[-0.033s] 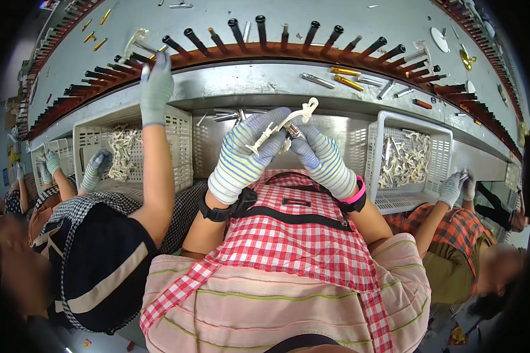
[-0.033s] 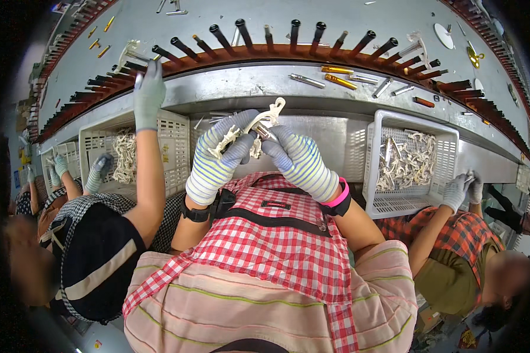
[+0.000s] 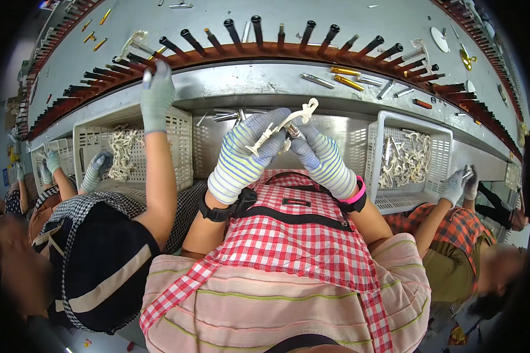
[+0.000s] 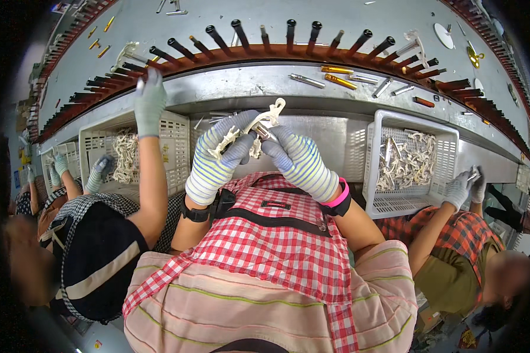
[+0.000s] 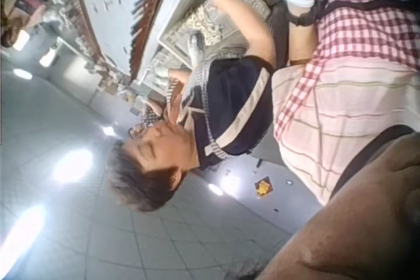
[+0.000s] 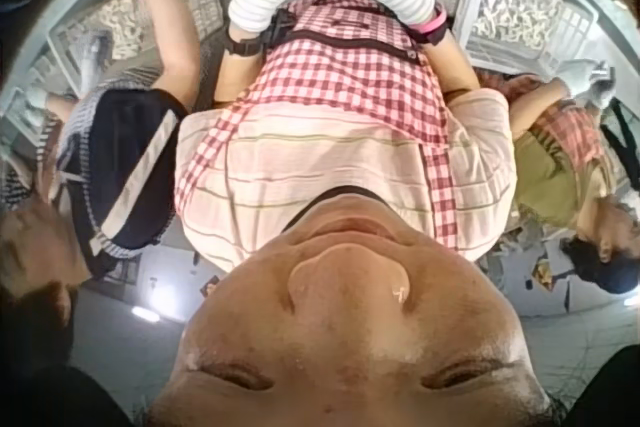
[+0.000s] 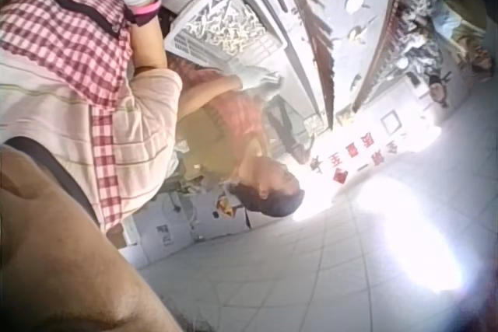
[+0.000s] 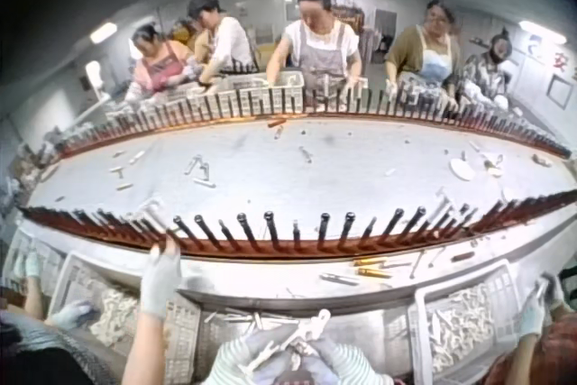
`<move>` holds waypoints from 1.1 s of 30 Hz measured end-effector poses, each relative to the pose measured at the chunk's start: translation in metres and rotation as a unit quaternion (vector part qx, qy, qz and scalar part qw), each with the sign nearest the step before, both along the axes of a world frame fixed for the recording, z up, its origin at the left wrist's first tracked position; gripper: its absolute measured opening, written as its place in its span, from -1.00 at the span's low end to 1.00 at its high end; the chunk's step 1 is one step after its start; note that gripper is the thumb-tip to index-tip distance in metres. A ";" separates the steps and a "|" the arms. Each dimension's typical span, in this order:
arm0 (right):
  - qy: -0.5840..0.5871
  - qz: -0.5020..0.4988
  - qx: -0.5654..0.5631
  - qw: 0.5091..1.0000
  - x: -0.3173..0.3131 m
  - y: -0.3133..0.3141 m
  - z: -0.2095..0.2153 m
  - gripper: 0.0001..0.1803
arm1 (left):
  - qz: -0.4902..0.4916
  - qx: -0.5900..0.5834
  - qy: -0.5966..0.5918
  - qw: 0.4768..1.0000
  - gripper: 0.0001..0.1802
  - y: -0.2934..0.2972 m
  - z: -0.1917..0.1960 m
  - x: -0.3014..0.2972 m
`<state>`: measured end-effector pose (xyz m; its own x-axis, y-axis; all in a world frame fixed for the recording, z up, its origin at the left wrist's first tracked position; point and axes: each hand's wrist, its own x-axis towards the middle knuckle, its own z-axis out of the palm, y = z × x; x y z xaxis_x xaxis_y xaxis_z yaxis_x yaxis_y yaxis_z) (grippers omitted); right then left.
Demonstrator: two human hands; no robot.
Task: Sorting small white plastic components from a bin and assembling them into black plastic housings on a factory production line.
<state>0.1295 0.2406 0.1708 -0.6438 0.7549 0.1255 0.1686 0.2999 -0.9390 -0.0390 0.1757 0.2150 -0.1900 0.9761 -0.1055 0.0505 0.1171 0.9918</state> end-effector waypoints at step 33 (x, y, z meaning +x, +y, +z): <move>0.231 -0.283 0.013 0.931 0.063 0.229 -0.061 -0.73 | 0.052 0.007 -0.004 0.999 -0.65 -0.025 -0.014 -0.023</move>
